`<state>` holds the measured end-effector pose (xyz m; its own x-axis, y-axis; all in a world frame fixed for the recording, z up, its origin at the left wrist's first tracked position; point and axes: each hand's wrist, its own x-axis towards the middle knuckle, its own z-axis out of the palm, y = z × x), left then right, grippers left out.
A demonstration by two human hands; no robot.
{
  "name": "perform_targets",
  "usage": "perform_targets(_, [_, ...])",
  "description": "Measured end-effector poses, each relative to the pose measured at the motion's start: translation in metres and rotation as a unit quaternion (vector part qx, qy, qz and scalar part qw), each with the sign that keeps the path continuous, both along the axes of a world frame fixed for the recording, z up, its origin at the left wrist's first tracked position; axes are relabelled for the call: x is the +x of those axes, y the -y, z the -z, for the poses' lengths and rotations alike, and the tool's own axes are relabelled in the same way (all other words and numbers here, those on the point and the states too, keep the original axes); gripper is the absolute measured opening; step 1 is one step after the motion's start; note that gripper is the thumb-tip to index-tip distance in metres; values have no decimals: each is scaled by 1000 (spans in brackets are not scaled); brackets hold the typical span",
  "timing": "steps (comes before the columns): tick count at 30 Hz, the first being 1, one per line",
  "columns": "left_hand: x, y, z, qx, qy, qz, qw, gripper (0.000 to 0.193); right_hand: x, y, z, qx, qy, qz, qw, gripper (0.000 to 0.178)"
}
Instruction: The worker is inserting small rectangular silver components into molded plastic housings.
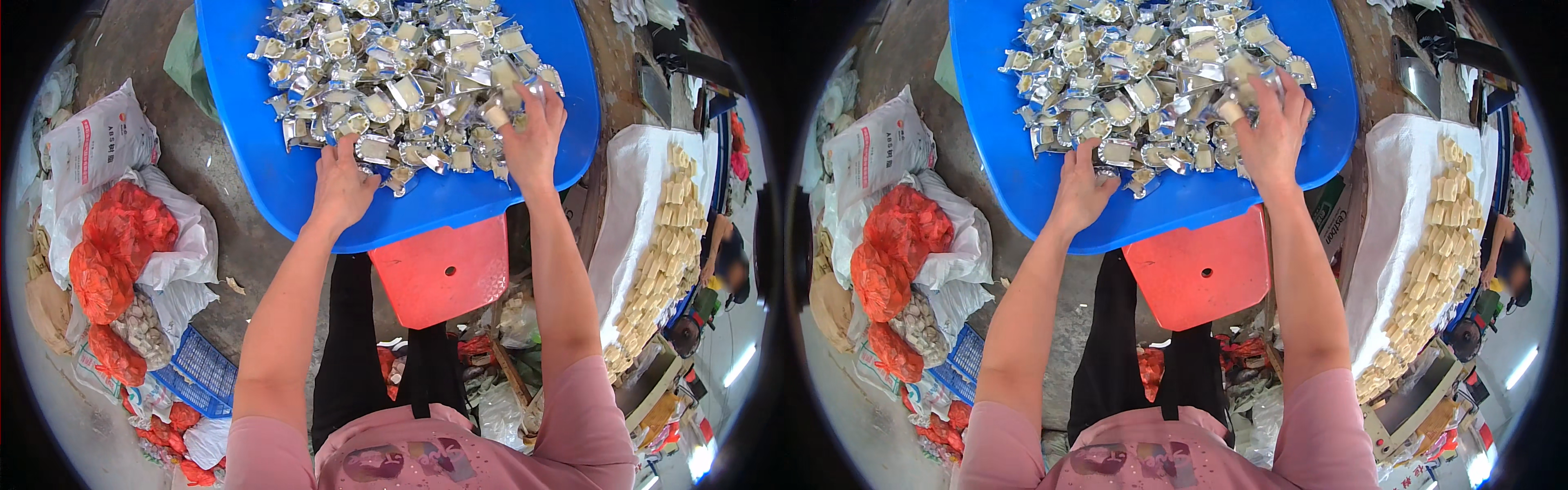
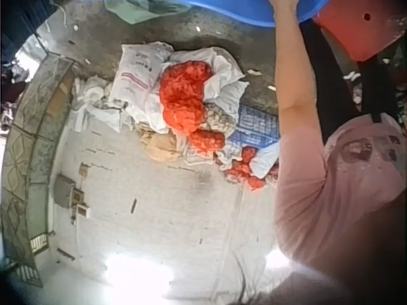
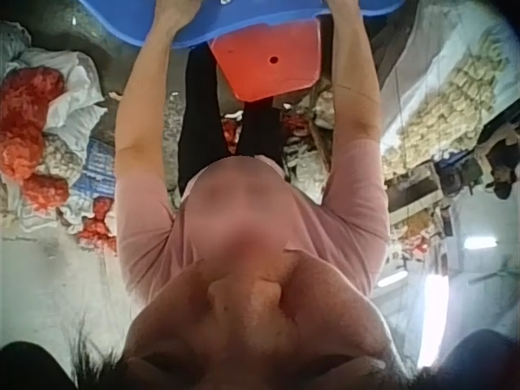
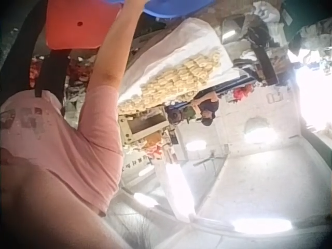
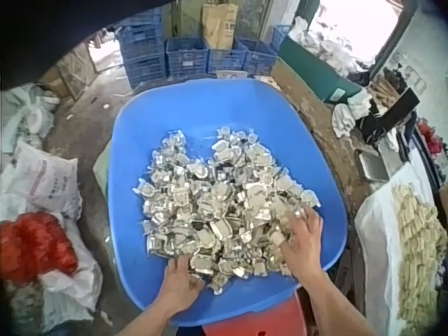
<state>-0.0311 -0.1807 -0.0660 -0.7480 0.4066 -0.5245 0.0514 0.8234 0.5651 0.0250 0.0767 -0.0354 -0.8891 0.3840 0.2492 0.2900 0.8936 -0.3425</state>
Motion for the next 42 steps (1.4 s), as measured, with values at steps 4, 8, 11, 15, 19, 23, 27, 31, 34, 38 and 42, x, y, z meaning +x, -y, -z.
perform_targets(4, [2,-1,9,41,12,-31,999,70,-20,-35,6,-32,-26,46,998,48])
perform_targets(8, [8,-7,0,2,-6,5,1000,68,-23,-41,-7,-25,-12,72,997,45])
perform_targets(11, [11,-6,5,4,2,10,1000,67,-13,-12,-21,51,-47,34,997,41])
perform_targets(15, [15,-8,15,82,1,-46,996,63,6,43,-10,-92,-9,-170,981,38])
perform_targets(19, [15,-17,11,200,74,-140,967,52,2,72,10,-69,93,-228,967,44])
perform_targets(23, [12,-14,6,202,82,-156,963,48,-8,73,23,112,98,-222,964,39])
perform_targets(27, [17,-4,1,189,75,-125,971,47,-9,56,21,121,85,-257,955,22])
perform_targets(31, [21,0,-1,174,57,-106,977,43,2,45,13,-52,40,-212,975,37])
perform_targets(34, [23,2,7,165,36,-92,981,44,4,46,6,-182,15,-173,968,39])
perform_targets(38, [24,-1,4,166,76,-98,978,43,7,43,7,-208,7,-159,965,39])
perform_targets(42, [22,0,9,100,-133,-138,976,61,7,40,5,-192,-1,-165,967,38])
